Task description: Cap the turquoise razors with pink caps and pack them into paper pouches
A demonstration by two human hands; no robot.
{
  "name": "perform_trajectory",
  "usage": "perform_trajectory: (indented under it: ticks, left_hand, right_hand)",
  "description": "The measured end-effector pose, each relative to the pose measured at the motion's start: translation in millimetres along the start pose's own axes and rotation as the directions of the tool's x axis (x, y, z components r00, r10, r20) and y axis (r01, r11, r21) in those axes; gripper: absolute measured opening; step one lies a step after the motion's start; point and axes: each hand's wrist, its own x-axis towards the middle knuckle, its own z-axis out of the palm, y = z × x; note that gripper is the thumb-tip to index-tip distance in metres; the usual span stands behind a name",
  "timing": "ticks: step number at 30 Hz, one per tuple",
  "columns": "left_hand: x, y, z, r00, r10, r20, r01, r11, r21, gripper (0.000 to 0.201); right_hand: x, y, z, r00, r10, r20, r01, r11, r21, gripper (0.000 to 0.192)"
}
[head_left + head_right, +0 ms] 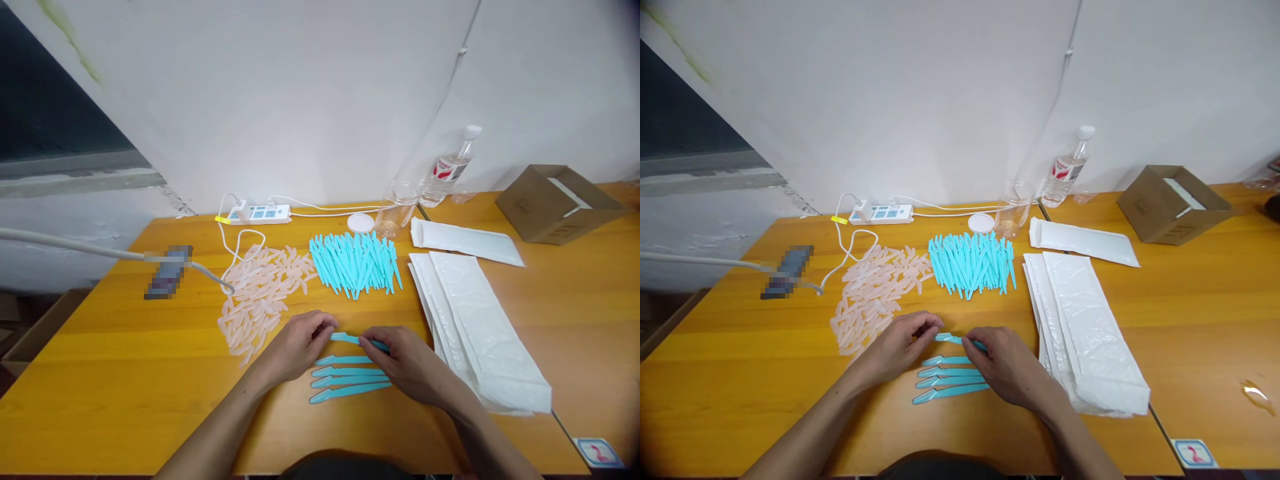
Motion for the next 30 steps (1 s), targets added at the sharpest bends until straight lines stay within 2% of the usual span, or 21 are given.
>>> perform_trajectory:
  ticks: [3, 6, 11, 15, 21, 23, 26, 28, 30]
  left_hand:
    - [-3, -4, 5.3, 0.999, -0.026, -0.020, 0.025, 0.999, -0.021, 0.019]
    - [-9, -12, 8.7, 1.000, 0.014, 0.009, -0.015, 0.998, 0.058, 0.021]
    - [-23, -23, 13.7, 0.997, 0.072, 0.026, -0.076, 0.976, 0.202, 0.021]
    - [-35, -26, 16.8, 0.995, 0.097, 0.004, -0.096, 0.975, 0.200, 0.024]
    - [-49, -25, 17.5, 0.993, 0.110, 0.033, -0.114, 0.977, 0.178, 0.033]
    - [-50, -25, 10.4, 0.994, 0.113, 0.004, -0.113, 0.980, 0.164, 0.035]
    - [-49, -32, -8.1, 0.986, 0.089, -0.141, -0.063, 0.981, 0.181, 0.032]
    - [-48, -41, -21.0, 0.969, 0.071, -0.236, -0.010, 0.969, 0.248, 0.027]
    - [-47, -51, -30.5, 0.960, 0.062, -0.271, 0.035, 0.940, 0.339, 0.025]
  right_hand:
    - [10, 7, 10, 0.997, -0.055, -0.053, 0.057, 0.998, 0.027, 0.031]
    - [18, 18, 21, 0.987, -0.131, -0.095, 0.134, 0.990, 0.032, 0.021]
    - [20, 26, 35, 0.972, -0.218, -0.091, 0.209, 0.972, -0.105, 0.024]
    - [13, 26, 39, 0.962, -0.262, -0.081, 0.252, 0.961, -0.118, 0.023]
    - [5, 23, 41, 0.960, -0.278, -0.034, 0.272, 0.955, -0.114, 0.022]
    - [5, 23, 37, 0.963, -0.265, -0.051, 0.260, 0.963, -0.075, 0.021]
    - [7, 28, 24, 0.962, -0.197, -0.188, 0.197, 0.980, -0.019, 0.023]
    - [10, 31, 12, 0.949, -0.118, -0.293, 0.118, 0.993, -0.017, 0.025]
    - [15, 33, 1, 0.928, -0.014, -0.371, 0.005, 1.000, -0.026, 0.026]
